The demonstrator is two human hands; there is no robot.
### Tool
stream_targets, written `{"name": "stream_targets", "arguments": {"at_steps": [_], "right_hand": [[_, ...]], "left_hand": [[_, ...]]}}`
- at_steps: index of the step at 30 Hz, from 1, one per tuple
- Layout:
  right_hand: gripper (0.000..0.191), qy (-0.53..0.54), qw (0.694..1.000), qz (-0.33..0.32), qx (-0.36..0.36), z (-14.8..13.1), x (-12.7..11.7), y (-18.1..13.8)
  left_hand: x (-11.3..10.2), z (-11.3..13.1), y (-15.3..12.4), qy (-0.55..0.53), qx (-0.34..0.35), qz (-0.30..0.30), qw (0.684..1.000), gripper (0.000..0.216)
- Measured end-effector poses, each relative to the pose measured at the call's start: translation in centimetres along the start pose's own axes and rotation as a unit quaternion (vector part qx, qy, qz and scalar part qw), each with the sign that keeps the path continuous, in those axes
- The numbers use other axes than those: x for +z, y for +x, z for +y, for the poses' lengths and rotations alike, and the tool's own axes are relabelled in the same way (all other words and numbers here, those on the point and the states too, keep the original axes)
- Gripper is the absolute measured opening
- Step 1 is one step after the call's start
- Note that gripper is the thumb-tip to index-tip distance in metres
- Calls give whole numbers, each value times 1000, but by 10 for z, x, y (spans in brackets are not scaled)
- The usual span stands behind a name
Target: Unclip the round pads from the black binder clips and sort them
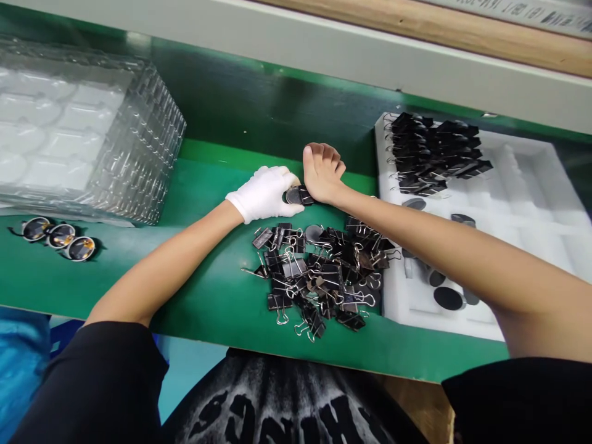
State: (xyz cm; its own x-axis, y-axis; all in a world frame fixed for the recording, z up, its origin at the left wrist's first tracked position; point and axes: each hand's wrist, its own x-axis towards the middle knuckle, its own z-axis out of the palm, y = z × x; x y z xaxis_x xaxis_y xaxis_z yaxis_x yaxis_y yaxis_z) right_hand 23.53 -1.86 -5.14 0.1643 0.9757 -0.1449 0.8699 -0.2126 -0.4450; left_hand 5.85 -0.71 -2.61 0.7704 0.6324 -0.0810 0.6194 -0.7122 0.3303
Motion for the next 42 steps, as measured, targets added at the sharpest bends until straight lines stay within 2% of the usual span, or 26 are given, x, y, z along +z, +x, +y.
{"name": "stream_targets", "arguments": {"at_steps": [3,6,8,10,11,13,15,17,19,22,24,27,31,33,35,38,40,42], "right_hand": [[57,10,1000,16,8,-5,-5,2],[59,18,999,31,-5,-5,-36,-3],[57,10,996,-18,-82,1,-69,-18],[52,-18,973,-137,-184,8,-101,-39],[51,-36,954,-204,-218,11,-113,-51],[47,-71,915,-312,-246,13,-125,-73],[43,-105,891,-370,-243,11,-124,-87],[40,-127,881,-393,-232,8,-119,-92],[41,-111,882,-404,-217,7,-117,-90],[50,-21,887,-414,-203,13,-124,-80],[50,19,895,-398,-202,20,-128,-73],[43,10,905,-357,-232,29,-123,-66],[45,31,901,-307,-305,38,-111,-62],[42,48,900,-289,-323,43,-109,-60],[37,44,898,-296,-322,47,-108,-57],[41,9,898,-314,-307,50,-105,-50],[35,-17,903,-304,-304,49,-102,-44],[31,-25,914,-265,-305,46,-100,-38]], "left_hand": [[1,4,0,19,-8,2,1000,56],[-2,11,-8,52,-67,10,996,59],[-9,16,-17,76,-132,24,988,72],[-18,17,-26,91,-161,39,982,88],[-23,15,-29,94,-145,41,984,92],[-34,8,-32,98,-64,13,993,84],[-42,-2,-31,105,22,-61,992,74],[-48,-11,-28,116,49,-131,983,76],[-50,-15,-27,138,25,-148,979,82],[-52,-14,-31,185,-16,-108,977,76],[-53,-12,-35,202,-23,-80,976,71],[-54,-12,-36,185,2,-49,981,74],[-47,-24,-31,137,32,-91,986,63],[-38,-30,-29,122,25,-84,989,57],[-27,-36,-28,94,18,-40,995,58],[-14,-40,-29,46,12,13,999,60],[-10,-40,-29,33,11,20,999,60],[-9,-40,-29,27,12,18,999,60]]}}
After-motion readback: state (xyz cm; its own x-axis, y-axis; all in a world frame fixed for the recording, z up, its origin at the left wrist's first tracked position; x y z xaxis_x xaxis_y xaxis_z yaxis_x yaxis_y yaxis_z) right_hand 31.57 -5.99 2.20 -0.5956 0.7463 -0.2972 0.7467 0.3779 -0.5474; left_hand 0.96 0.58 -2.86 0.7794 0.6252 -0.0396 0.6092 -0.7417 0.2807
